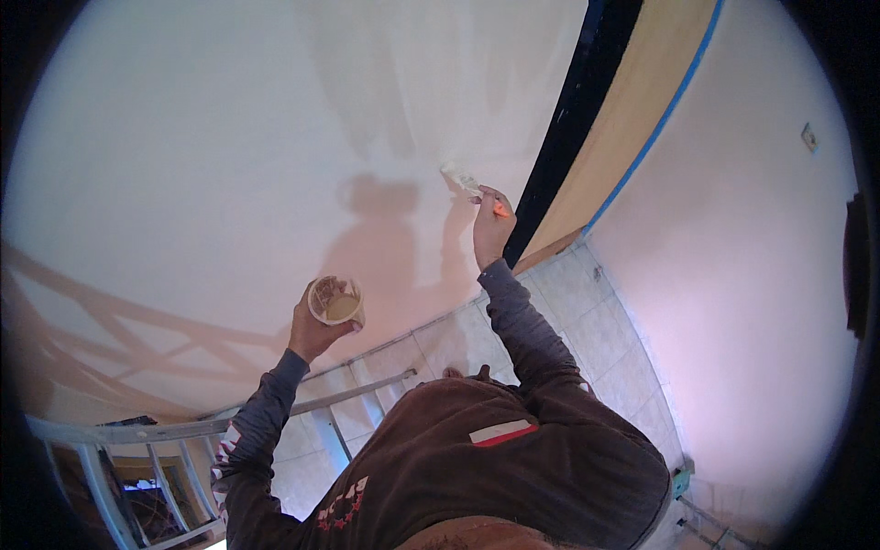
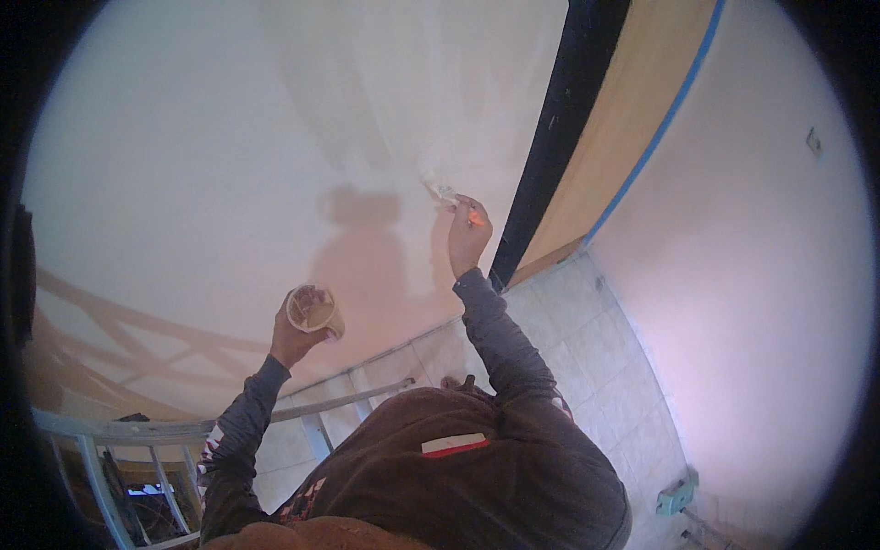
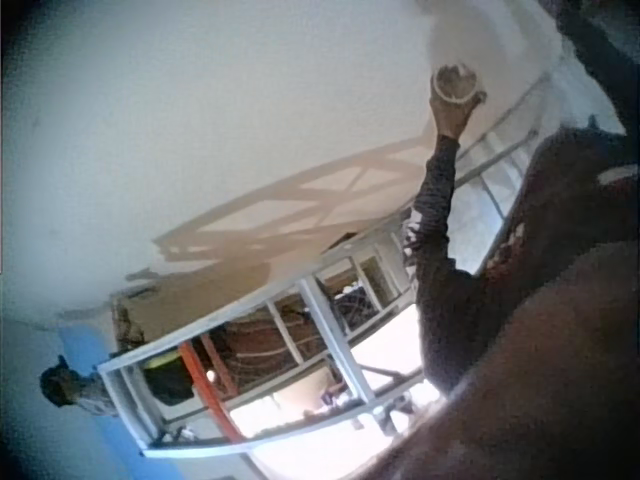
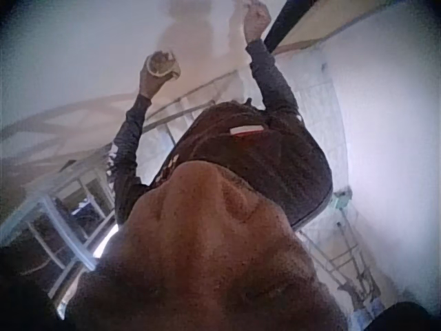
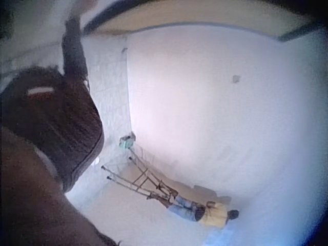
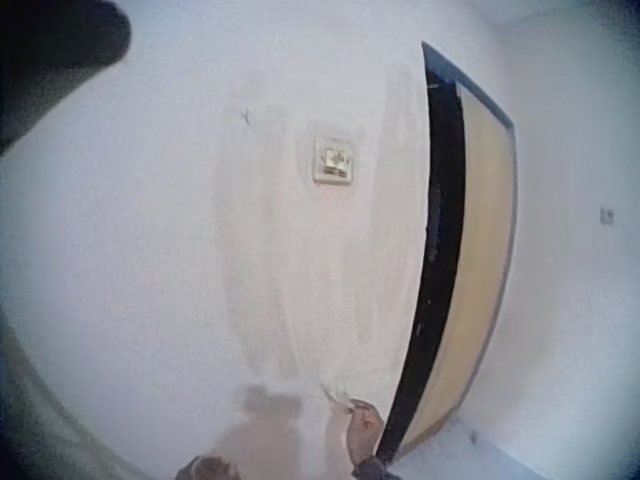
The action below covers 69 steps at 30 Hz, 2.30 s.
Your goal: The person stands on a ladder and uses a small brush to apply white paint to the ceiling. They repeatedly dip the brush into a small container and spread the paint in short strokes across the ceiling surface.
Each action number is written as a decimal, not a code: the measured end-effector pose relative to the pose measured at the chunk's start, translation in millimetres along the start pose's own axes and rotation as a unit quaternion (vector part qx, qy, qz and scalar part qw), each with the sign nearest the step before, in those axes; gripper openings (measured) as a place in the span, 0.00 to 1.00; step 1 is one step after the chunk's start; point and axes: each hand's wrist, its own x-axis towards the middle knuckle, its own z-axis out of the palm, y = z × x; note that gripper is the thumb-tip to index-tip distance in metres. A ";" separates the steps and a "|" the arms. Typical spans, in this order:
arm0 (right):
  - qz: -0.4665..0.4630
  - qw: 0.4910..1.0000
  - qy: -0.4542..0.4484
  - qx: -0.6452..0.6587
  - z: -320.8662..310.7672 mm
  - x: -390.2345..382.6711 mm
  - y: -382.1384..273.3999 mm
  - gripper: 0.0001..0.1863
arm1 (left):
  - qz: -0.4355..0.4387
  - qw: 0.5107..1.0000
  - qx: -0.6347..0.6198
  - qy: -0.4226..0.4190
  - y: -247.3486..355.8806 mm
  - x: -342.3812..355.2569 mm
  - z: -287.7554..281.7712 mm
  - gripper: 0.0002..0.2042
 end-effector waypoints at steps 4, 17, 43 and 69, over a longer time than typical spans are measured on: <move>0.004 0.990 -0.051 -0.131 1.4 35.7 -24.4 0.13 | 0.000 1.000 0.004 0.002 -3.6 -1.8 0.0 0.42; -0.270 0.954 -0.017 0.130 86.9 208.5 -215.3 0.12 | -0.014 1.000 -0.017 -0.010 -1.9 -3.6 -0.7 0.44; -0.152 0.984 0.011 -0.089 56.5 168.0 -155.0 0.19 | -0.027 0.999 -0.040 -0.007 -13.8 -1.6 1.7 0.41; -0.107 0.990 -0.073 0.053 108.3 123.8 -224.5 0.15 | -0.003 1.000 -0.012 -0.007 4.3 0.6 1.0 0.41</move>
